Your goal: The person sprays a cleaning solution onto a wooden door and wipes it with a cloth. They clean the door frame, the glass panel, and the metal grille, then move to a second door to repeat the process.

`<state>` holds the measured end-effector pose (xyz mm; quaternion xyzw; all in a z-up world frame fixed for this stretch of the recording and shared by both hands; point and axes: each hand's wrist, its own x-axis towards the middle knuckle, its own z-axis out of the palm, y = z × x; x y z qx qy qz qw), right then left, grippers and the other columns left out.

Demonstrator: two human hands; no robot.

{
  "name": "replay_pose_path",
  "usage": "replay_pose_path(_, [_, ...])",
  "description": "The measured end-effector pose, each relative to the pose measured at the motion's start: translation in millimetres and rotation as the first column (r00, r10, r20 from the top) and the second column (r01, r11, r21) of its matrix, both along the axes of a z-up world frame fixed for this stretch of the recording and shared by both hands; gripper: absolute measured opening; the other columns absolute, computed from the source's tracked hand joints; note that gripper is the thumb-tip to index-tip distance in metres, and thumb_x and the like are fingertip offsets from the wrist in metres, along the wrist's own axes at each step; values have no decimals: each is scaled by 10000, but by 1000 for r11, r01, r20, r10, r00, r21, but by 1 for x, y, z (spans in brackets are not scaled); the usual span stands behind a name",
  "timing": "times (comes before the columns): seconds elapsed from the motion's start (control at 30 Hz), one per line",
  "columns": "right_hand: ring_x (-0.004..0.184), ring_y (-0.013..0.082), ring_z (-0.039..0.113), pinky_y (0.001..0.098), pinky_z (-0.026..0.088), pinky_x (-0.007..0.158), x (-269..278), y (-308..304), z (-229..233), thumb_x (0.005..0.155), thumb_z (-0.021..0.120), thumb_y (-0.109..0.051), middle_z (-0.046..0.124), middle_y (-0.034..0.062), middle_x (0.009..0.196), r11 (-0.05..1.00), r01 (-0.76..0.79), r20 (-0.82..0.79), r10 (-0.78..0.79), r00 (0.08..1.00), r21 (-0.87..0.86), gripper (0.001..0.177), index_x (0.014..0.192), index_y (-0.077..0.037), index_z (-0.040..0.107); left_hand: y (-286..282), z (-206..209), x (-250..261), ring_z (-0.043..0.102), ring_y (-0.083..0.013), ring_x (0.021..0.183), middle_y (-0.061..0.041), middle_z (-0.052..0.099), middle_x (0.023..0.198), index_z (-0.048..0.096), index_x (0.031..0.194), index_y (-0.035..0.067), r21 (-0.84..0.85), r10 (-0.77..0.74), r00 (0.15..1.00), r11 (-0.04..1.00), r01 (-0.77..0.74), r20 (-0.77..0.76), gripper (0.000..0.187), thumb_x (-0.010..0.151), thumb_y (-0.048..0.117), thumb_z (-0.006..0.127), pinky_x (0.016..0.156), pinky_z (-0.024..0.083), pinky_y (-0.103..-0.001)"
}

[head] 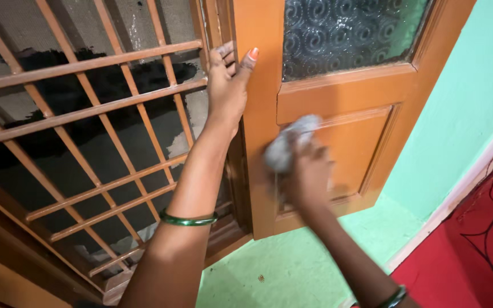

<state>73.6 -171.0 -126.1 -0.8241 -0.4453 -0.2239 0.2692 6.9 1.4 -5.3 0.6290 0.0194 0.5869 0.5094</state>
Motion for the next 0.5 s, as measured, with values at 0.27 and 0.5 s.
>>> replay_pose_path(0.27, [1097, 461, 620, 543, 527, 920, 61, -32, -16, 689, 795, -79, 619, 255, 1242, 981, 98, -216, -60, 974, 167, 993, 1609, -172, 434, 2, 1, 1, 642, -205, 1164, -157, 630, 1289, 457, 1313, -17, -31, -13, 1000, 999, 14, 21, 536, 953, 274, 727, 977, 554, -332])
replay_pose_path(0.5, [1287, 415, 589, 483, 466, 1091, 190, -47, -17, 768, 796, -163, 586, 218, 1386, 851, 32, -308, 155, 939, 524, 827, 1508, -103, 433, -4, 3, 0, 644, -195, 1168, -157, 626, 1288, 443, 1328, -16, 35, 61, 998, 998, -60, -13, 534, 982, 296, 704, 987, 560, -312])
